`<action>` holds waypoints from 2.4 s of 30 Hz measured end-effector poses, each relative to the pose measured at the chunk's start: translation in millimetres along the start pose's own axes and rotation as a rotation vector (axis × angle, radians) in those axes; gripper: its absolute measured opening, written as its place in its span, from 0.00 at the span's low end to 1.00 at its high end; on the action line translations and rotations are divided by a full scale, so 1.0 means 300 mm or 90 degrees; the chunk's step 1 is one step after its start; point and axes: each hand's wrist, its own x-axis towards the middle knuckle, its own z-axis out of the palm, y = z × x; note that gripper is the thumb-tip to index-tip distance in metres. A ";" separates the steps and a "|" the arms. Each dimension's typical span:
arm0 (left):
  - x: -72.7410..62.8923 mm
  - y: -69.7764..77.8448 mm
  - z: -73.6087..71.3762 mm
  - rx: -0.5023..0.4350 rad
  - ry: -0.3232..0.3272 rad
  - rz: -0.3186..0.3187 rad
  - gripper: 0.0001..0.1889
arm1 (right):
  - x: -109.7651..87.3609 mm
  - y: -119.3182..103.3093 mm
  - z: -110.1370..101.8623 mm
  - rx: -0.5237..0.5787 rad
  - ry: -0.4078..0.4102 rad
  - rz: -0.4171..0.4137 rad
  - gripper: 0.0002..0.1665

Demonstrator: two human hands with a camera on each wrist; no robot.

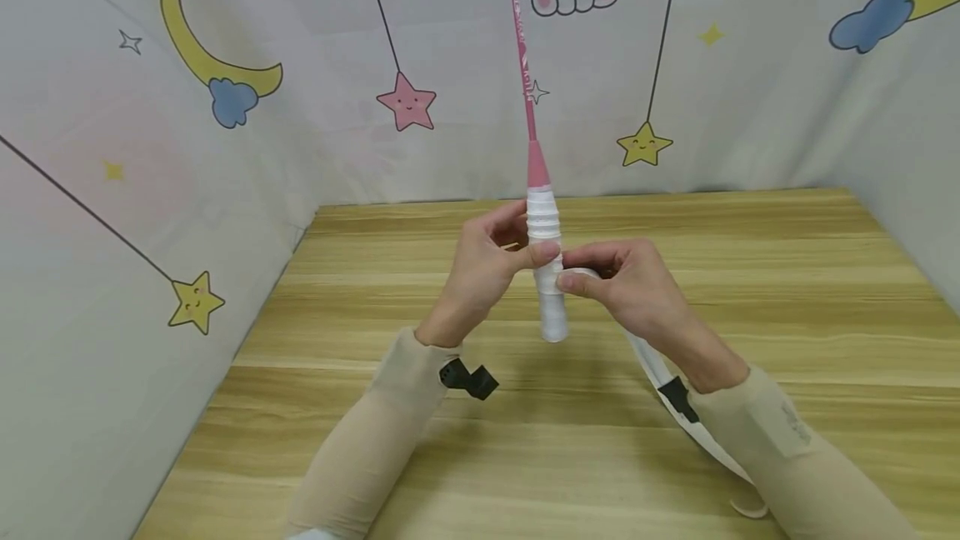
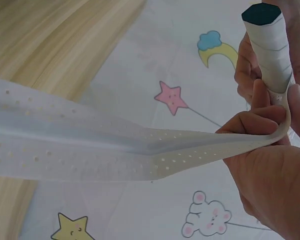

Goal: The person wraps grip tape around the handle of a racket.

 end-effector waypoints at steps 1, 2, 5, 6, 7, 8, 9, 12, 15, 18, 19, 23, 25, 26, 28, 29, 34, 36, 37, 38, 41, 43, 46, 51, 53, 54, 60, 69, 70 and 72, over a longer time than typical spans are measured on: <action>0.000 -0.001 -0.002 -0.005 -0.002 0.000 0.24 | 0.000 -0.001 0.000 -0.002 -0.002 0.000 0.17; -0.001 -0.001 -0.004 -0.010 -0.005 0.000 0.24 | -0.001 -0.002 -0.001 -0.004 -0.004 0.000 0.17; 0.001 -0.006 -0.011 -0.022 -0.015 0.002 0.23 | -0.001 -0.005 -0.002 -0.003 -0.008 0.004 0.17; 0.001 -0.006 -0.014 -0.027 -0.020 0.001 0.23 | 0.000 -0.005 -0.003 0.001 -0.010 0.005 0.17; 0.001 -0.005 -0.016 -0.031 -0.024 0.000 0.23 | 0.001 -0.005 -0.004 0.003 -0.013 0.007 0.17; 0.001 -0.004 -0.018 -0.038 -0.030 -0.003 0.23 | 0.002 -0.005 -0.005 0.008 -0.015 0.010 0.17; 0.001 -0.005 -0.020 -0.044 -0.037 -0.005 0.23 | 0.003 -0.005 -0.007 0.013 -0.019 0.012 0.18; 0.000 0.000 -0.025 -0.063 -0.056 -0.019 0.23 | 0.007 -0.003 -0.011 0.027 -0.030 0.022 0.18; 0.001 0.001 -0.030 -0.080 -0.071 -0.027 0.23 | 0.009 0.000 -0.014 0.027 -0.041 0.030 0.19; 0.005 0.001 -0.034 -0.102 -0.079 -0.038 0.25 | 0.012 0.002 -0.015 0.019 -0.054 0.032 0.20; 0.006 0.001 -0.035 -0.112 -0.081 -0.043 0.26 | 0.012 0.002 -0.015 0.016 -0.058 0.033 0.20; 0.011 -0.001 -0.041 -0.167 -0.096 -0.063 0.27 | 0.015 0.001 -0.015 0.009 -0.077 0.036 0.22; 0.013 -0.004 -0.044 -0.186 -0.106 -0.065 0.27 | 0.016 0.000 -0.015 0.008 -0.083 0.040 0.22; 0.015 -0.006 -0.045 -0.195 -0.112 -0.066 0.27 | 0.016 0.000 -0.015 0.006 -0.086 0.039 0.23; 0.019 -0.011 -0.049 -0.207 -0.124 -0.068 0.27 | 0.016 -0.002 -0.016 0.006 -0.089 0.037 0.23; 0.020 -0.013 -0.050 -0.214 -0.132 -0.070 0.26 | 0.016 -0.002 -0.017 0.007 -0.091 0.035 0.23; 0.029 -0.021 -0.058 -0.249 -0.171 -0.076 0.24 | 0.017 -0.002 -0.020 0.017 -0.102 0.034 0.23; 0.032 -0.023 -0.058 -0.240 -0.175 -0.066 0.24 | 0.019 0.001 -0.018 0.016 -0.093 0.036 0.23; 0.032 -0.024 -0.057 -0.223 -0.173 -0.057 0.24 | 0.020 0.003 -0.016 0.014 -0.083 0.036 0.23; 0.032 -0.024 -0.055 -0.200 -0.167 -0.045 0.24 | 0.020 0.005 -0.015 0.011 -0.072 0.037 0.23; 0.025 -0.023 -0.047 -0.112 -0.139 -0.007 0.25 | 0.020 0.013 -0.012 0.011 -0.046 0.042 0.23; 0.015 -0.017 -0.039 -0.052 -0.113 0.010 0.25 | 0.019 0.017 -0.008 0.017 -0.036 0.041 0.23; 0.002 -0.007 -0.022 0.025 -0.077 0.017 0.29 | 0.018 0.022 0.000 0.027 -0.022 0.033 0.22; -0.003 -0.004 0.015 0.113 -0.026 0.059 0.30 | 0.010 0.023 0.016 0.039 0.008 0.018 0.20; -0.004 -0.006 0.023 0.121 -0.009 0.078 0.26 | 0.005 0.019 0.023 0.044 0.016 0.012 0.20; -0.004 -0.007 0.025 0.123 -0.002 0.084 0.24 | 0.004 0.017 0.025 0.043 0.018 0.009 0.20; -0.005 -0.004 0.013 0.122 -0.001 0.091 0.17 | -0.004 0.008 0.033 0.008 0.021 0.011 0.21; 0.001 0.000 -0.015 0.103 -0.031 0.052 0.27 | -0.010 -0.001 0.029 -0.036 0.009 0.003 0.19; 0.001 0.001 -0.018 0.103 -0.033 0.047 0.27 | -0.010 -0.002 0.028 -0.038 0.007 0.002 0.19; 0.000 0.004 -0.022 0.096 -0.037 0.036 0.28 | -0.010 -0.004 0.024 -0.044 0.002 0.000 0.19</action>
